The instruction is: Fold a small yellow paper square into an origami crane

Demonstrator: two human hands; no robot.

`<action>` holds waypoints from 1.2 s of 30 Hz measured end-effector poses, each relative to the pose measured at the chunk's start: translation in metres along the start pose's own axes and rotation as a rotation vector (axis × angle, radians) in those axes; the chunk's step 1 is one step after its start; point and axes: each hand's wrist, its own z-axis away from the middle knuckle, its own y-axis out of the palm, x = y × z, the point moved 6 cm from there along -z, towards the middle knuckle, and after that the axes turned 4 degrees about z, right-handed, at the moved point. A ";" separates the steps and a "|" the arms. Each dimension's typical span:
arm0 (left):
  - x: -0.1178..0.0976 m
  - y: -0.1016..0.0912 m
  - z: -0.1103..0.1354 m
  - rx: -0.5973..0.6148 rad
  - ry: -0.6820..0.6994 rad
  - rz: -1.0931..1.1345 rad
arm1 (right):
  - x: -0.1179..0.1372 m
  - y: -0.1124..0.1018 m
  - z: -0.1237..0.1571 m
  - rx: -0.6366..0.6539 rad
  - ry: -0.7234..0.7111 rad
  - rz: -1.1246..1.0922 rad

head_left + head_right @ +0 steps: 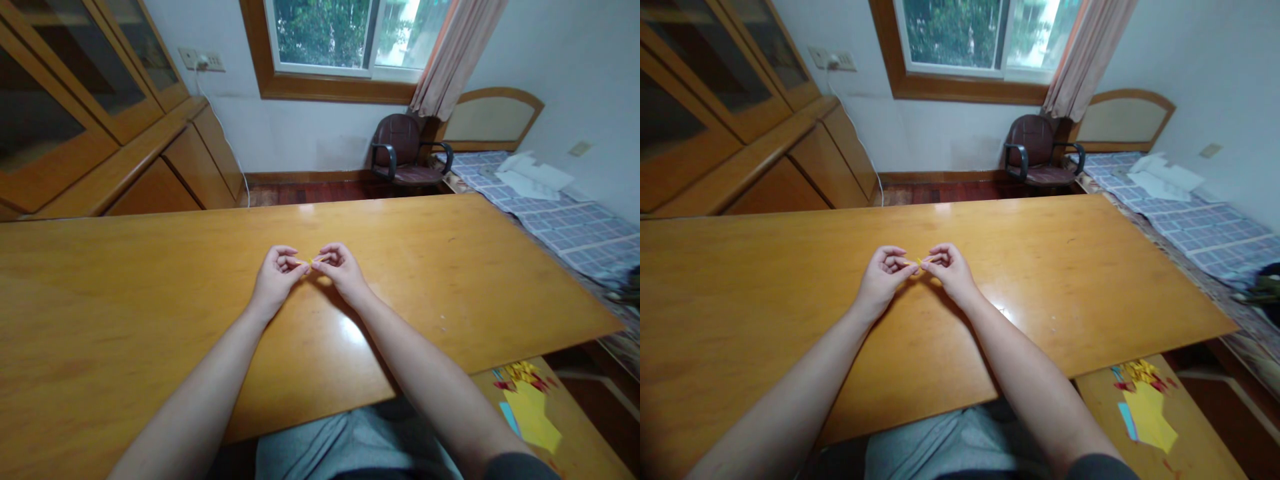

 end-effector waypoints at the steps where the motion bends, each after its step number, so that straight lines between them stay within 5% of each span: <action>1: 0.000 0.000 0.000 0.002 -0.001 -0.001 | 0.000 0.000 0.000 0.002 0.002 -0.003; 10: 0.000 0.001 0.000 -0.024 0.008 0.005 | 0.008 0.000 0.002 -0.041 -0.018 -0.024; 18: 0.004 0.005 0.001 0.087 -0.040 -0.077 | 0.007 -0.001 0.002 -0.058 -0.049 -0.021; 36: 0.001 0.001 0.001 0.050 -0.052 -0.068 | 0.004 -0.002 0.001 -0.013 0.001 -0.023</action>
